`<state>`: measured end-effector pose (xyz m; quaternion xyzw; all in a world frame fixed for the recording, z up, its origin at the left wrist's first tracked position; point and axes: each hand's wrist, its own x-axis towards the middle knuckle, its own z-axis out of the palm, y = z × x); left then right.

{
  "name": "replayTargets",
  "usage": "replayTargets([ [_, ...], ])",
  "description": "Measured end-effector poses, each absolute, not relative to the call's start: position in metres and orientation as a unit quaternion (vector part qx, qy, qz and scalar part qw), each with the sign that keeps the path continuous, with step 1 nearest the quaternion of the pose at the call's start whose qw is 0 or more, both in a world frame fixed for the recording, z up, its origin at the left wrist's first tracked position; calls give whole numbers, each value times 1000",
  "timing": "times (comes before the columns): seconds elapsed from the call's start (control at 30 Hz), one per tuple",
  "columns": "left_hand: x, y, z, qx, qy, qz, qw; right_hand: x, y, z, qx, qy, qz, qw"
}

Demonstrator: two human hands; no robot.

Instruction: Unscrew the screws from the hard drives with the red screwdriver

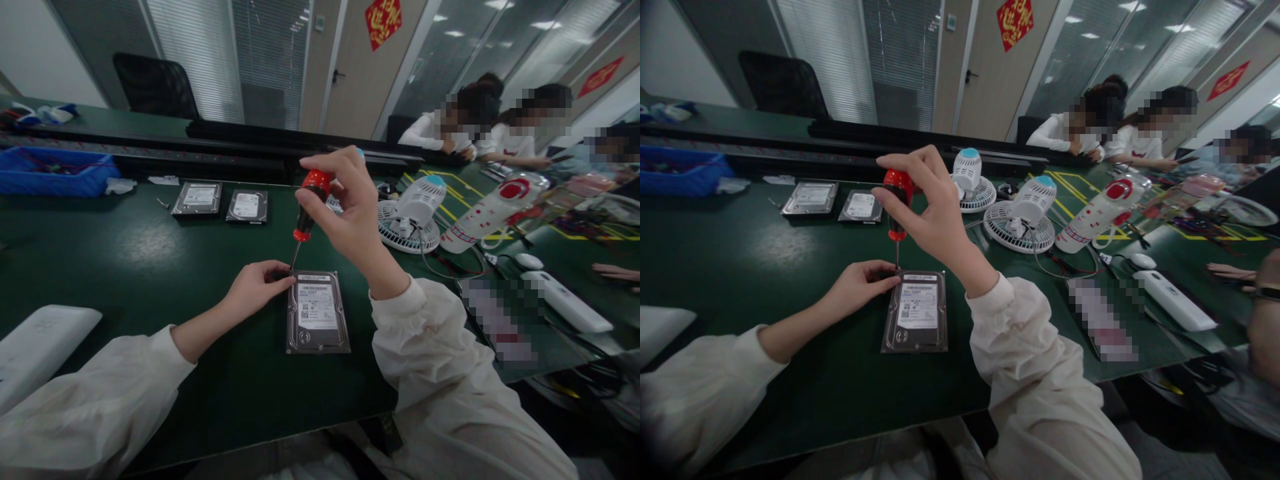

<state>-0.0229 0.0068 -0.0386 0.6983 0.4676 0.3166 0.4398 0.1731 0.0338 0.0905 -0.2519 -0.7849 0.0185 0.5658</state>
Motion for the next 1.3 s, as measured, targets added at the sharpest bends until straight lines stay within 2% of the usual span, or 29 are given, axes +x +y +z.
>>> replayTargets([
  [0.2,-23,7,-38,701,466,314,439,173,35,92,-190,-811,36,552],
  [0.37,-24,7,-39,702,470,312,435,172,31,92,-243,-789,24,564],
  [0.53,-23,7,-40,701,470,315,434,171,28,93,-204,-807,45,552],
  [0.67,-23,6,-36,703,470,313,433,171,28,93,-234,-795,18,559],
  [0.8,-23,5,-35,702,470,312,435,173,28,93,-272,-802,16,532],
  [1.07,-22,4,-32,698,474,307,441,175,32,93,-257,-799,-21,544],
  [1.3,-21,3,-31,694,475,311,444,174,30,94,-232,-815,11,530],
])
